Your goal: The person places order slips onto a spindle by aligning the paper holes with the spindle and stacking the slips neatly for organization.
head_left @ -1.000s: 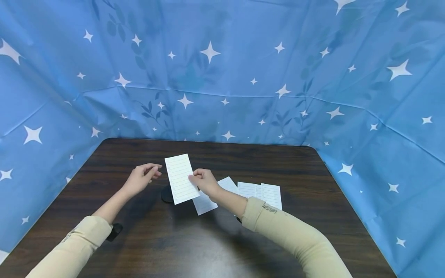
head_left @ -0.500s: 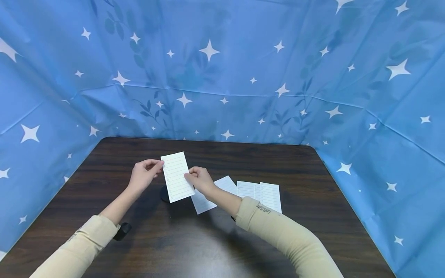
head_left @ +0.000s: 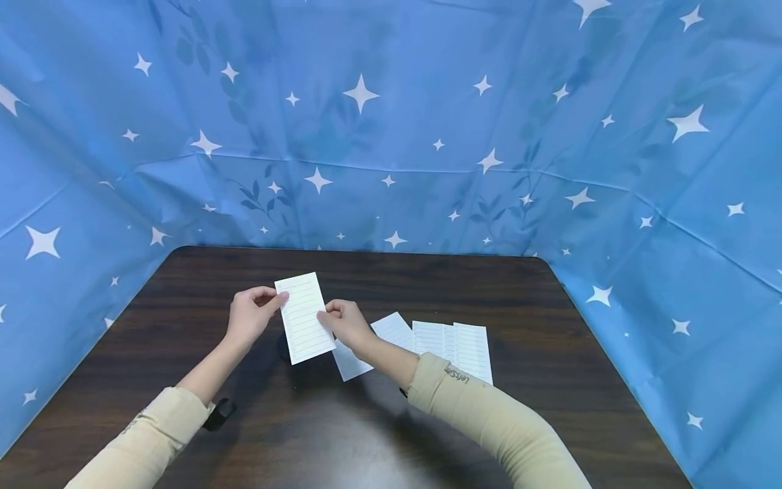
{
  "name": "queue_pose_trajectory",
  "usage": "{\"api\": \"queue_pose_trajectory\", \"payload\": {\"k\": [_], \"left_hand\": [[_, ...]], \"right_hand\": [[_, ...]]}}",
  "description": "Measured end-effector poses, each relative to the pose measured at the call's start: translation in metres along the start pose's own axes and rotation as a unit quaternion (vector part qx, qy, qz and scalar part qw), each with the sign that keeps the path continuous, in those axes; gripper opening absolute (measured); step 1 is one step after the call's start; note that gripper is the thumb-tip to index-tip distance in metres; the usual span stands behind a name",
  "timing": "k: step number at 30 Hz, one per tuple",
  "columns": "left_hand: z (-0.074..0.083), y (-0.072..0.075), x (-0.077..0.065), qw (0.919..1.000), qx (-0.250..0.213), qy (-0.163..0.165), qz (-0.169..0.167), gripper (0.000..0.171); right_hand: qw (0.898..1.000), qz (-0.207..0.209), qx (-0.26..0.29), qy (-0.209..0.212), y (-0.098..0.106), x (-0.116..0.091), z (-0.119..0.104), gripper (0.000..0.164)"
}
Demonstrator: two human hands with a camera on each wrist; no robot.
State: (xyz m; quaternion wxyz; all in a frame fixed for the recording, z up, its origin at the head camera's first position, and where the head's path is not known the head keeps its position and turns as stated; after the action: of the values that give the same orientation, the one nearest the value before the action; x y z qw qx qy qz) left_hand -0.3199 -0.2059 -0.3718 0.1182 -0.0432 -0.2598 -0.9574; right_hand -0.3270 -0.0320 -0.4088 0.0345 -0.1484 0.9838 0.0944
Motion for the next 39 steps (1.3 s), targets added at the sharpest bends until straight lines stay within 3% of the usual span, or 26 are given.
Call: {"api": "queue_pose_trajectory", "payload": {"k": [5,13,20,28,39], "left_hand": [[-0.002,-0.001,-0.002,1.0000,-0.006,0.003,0.000,0.029],[-0.009,-0.003,-0.003,0.9998,-0.020,0.009,0.003,0.030],[-0.009,-0.007,-0.003,0.9992,-0.039,0.006,0.005,0.028],[-0.013,-0.013,-0.004,0.9918,-0.104,0.052,-0.054,0.037],[-0.013,-0.012,-0.004,0.9873,-0.107,0.080,-0.086,0.036]], "right_hand": [[1.000,0.001,-0.002,-0.007,0.000,-0.001,0.004,0.015],[1.000,-0.002,0.004,0.014,-0.005,0.000,0.004,0.017],[1.000,0.002,0.006,0.017,-0.003,-0.012,-0.011,0.018],[1.000,0.014,-0.015,0.006,0.001,0.002,0.006,0.016],[1.000,0.021,-0.016,0.002,-0.002,0.003,0.009,0.015]]}}
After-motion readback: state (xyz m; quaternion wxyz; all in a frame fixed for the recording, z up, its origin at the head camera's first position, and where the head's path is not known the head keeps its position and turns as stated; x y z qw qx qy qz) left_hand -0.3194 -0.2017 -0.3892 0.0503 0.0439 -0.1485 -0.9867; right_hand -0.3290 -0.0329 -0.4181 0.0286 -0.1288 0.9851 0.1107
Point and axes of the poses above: each hand's wrist, its own x-axis towards the middle knuckle, its own y-axis out of the back of the hand, z = x × y, the point moved 9 cm from there along x, towards the middle knuckle
